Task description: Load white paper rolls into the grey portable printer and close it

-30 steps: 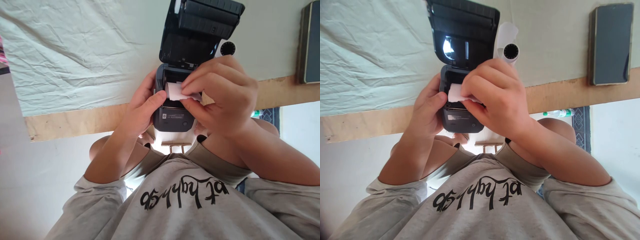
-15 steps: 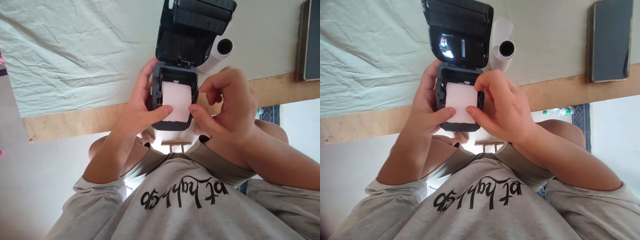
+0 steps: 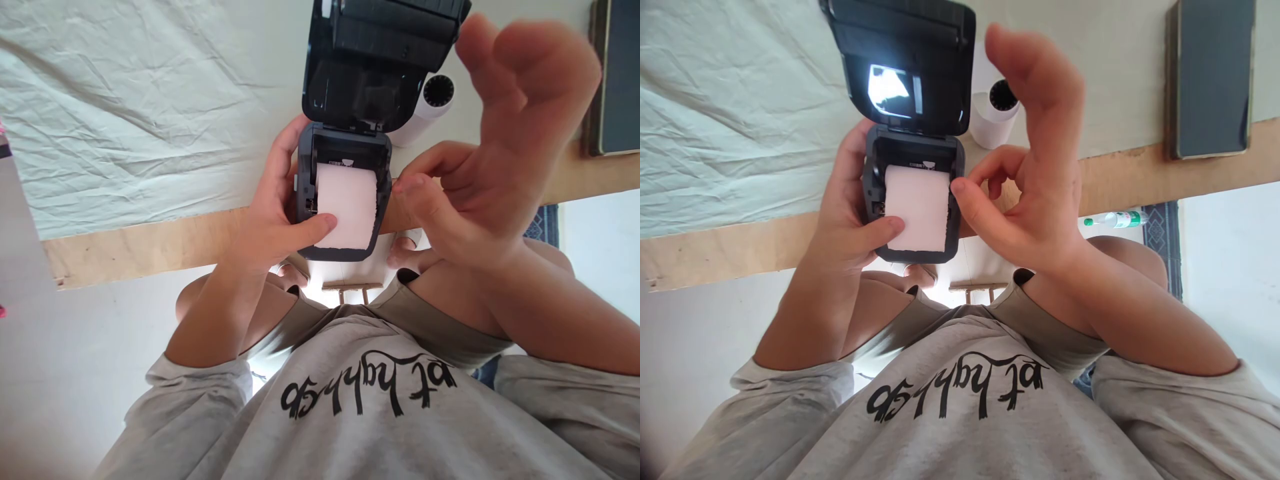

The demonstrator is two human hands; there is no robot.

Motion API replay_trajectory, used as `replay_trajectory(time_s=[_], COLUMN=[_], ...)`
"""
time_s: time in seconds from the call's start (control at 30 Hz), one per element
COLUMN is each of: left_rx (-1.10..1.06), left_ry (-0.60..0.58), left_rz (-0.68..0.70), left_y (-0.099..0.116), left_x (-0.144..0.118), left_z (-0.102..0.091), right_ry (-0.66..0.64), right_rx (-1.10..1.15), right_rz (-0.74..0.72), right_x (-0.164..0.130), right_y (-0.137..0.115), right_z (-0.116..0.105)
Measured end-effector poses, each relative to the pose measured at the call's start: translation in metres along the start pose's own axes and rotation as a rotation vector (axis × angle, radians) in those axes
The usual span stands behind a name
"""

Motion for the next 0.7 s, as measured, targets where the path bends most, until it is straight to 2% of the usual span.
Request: replay_trajectory(time_s=[0.13, 0.2, 0.3, 0.4, 0.53, 0.6, 0.63, 0.7], left_rx=[-0.004, -0.004, -0.029, -0.055, -0.129, -0.138, -0.125, -0.113], left_ry=[0.036, 0.044, 0.031, 0.017, -0.061, -0.013, 0.043, 0.058], left_rz=[0.015, 0.021, 0.007, 0.011, 0.089, 0.067, -0.009, -0.049], left_y=[-0.001, -0.001, -0.002, -0.002, 0.002, 0.004, 0.001, 0.004], left_x=[-0.001, -0.002, -0.003, -0.004, -0.004, -0.004, -0.005, -0.006], left_z=[-0.001, -0.002, -0.002, -0.001, 0.003, 0.003, 0.002, 0.006], right_ry=[0.097, 0.079, -0.028, -0.038, -0.039, -0.032, -0.031, -0.032], right_rx=[0.126, 0.137, 0.120, 0.037, 0.006, 0.016, 0.018, 0.028], right_rz=[-0.149, -0.120, -0.115, -0.106, -0.062, -0.089, -0.100, -0.098], right_x=[0.004, 0.006, 0.006, 0.004, -0.001, -0.003, -0.003, -0.004], right_y=[-0.009, -0.006, -0.004, -0.002, 0.004, 0.005, 0.006, 0.009], right_z=[-0.006, -0.004, 0.004, 0.009, 0.017, 0.019, 0.020, 0.022])
Point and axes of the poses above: each hand's wrist, its own x-axis towards the middle knuckle, its own z-axis out of the palm, y = z × x, the point moved 6 cm from there along x, towards the middle knuckle, and after that the axes turned 3 degrees about -x, right-handed, at the moved point
